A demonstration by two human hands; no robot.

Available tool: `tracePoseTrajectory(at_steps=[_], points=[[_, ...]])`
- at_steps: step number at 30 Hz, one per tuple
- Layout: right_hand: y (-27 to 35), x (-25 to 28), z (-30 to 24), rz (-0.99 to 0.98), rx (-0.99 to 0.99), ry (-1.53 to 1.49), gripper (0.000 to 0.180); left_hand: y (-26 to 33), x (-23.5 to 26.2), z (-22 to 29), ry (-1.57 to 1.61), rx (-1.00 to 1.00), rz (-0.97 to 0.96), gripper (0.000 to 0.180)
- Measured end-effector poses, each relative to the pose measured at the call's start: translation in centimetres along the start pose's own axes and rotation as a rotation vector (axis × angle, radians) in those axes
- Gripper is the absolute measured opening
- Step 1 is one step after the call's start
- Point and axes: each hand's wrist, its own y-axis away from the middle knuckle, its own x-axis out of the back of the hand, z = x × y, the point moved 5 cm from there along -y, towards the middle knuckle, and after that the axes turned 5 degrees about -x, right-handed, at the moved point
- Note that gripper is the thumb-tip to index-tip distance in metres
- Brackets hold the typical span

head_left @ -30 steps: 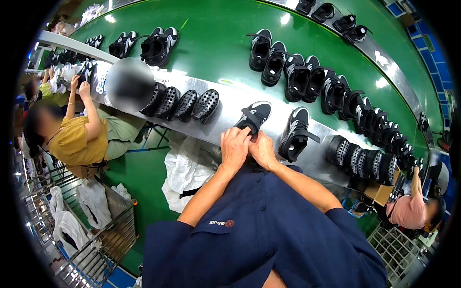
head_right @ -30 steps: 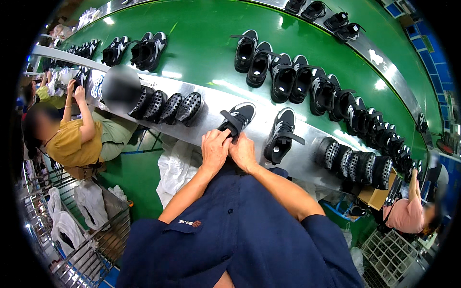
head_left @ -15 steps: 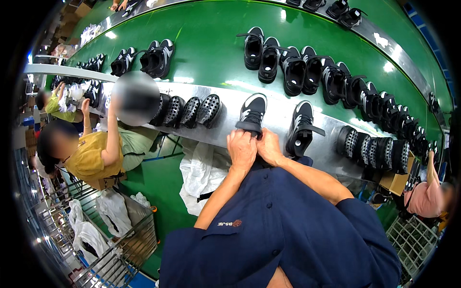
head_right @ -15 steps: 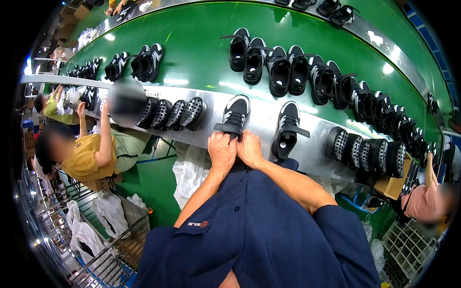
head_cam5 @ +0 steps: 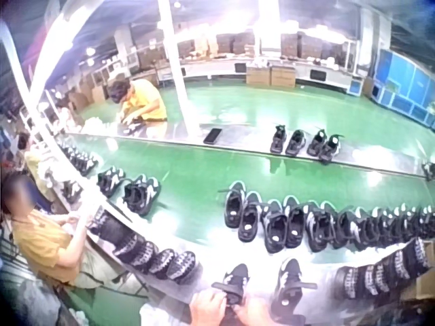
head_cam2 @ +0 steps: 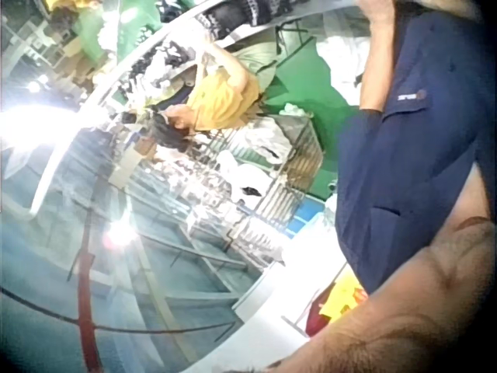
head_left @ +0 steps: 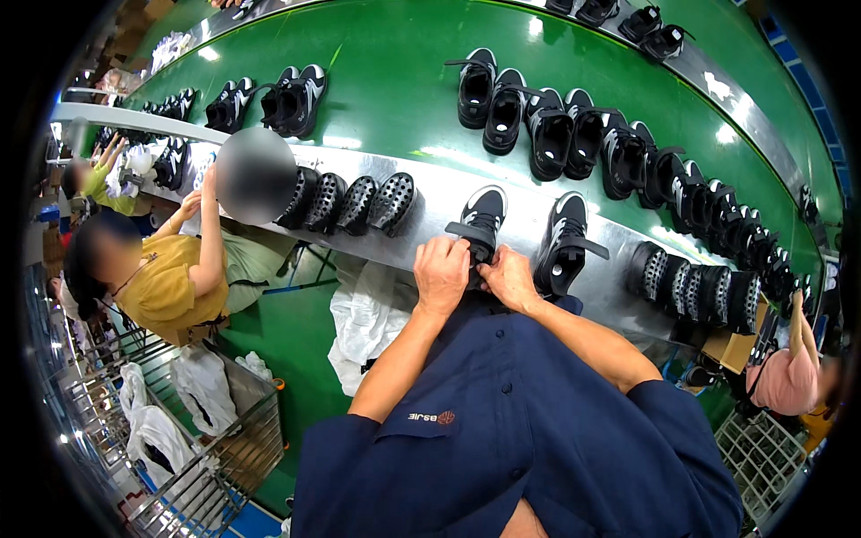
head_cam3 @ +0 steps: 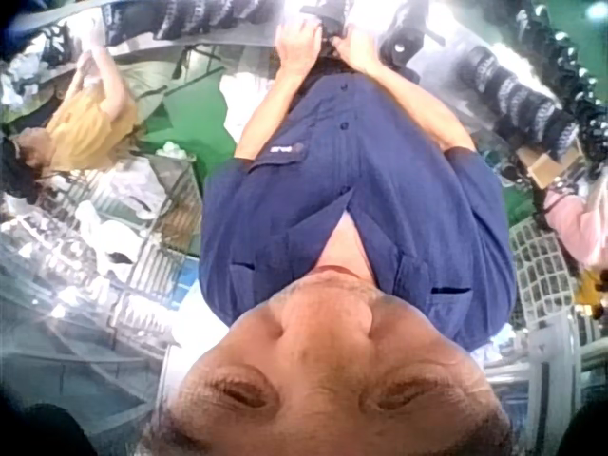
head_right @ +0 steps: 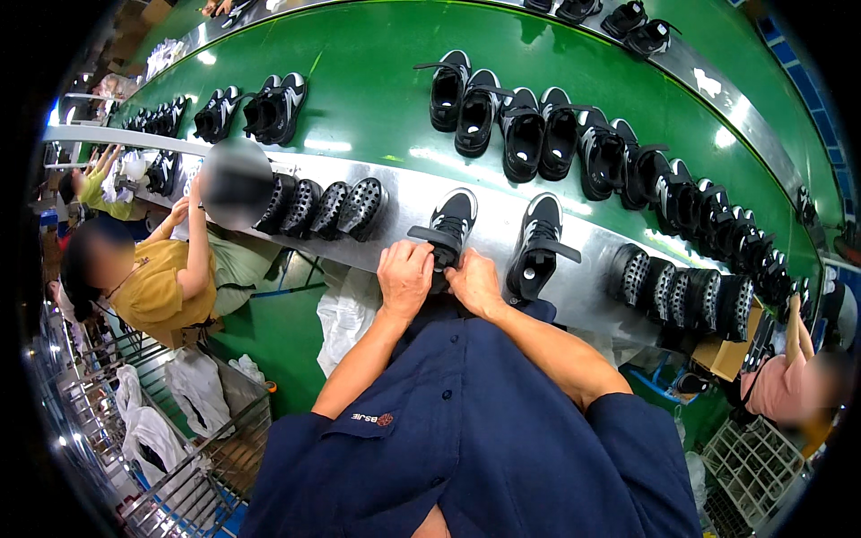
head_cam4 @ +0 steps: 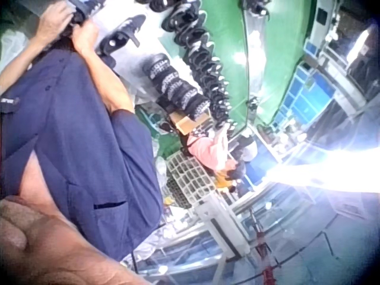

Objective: The person fastens the Velcro straps on several black sneakers, handling them one at a time and placing them on a conveyor belt.

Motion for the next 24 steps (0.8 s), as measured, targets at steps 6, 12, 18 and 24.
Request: tracePoseTrajectory(at_steps=[6,12,18,24], points=[[-0.4,-0.1,0.6,-0.010,-0.088,-0.201,0.023,2.4,-1.6,-1.3,0.020,0.097,-0.046,0.022],[-0.2,-1.4,0.4,-0.022,0.045,-0.031,0.024,4.7,-2.7,-3.6,0.343,1.080,-0.369,0.069],[3.1,0.2,-1.7,-0.534,-0.161,-0.096,0.033,7.8,-2.4,-4.6,0.811,1.265,-0.350,0.056],[5.7,6.2,-10.4,-0.475,0.325,0.061,0.048,4.6,3.9,-3.6,0.413,0.604,-0.221,0.066]])
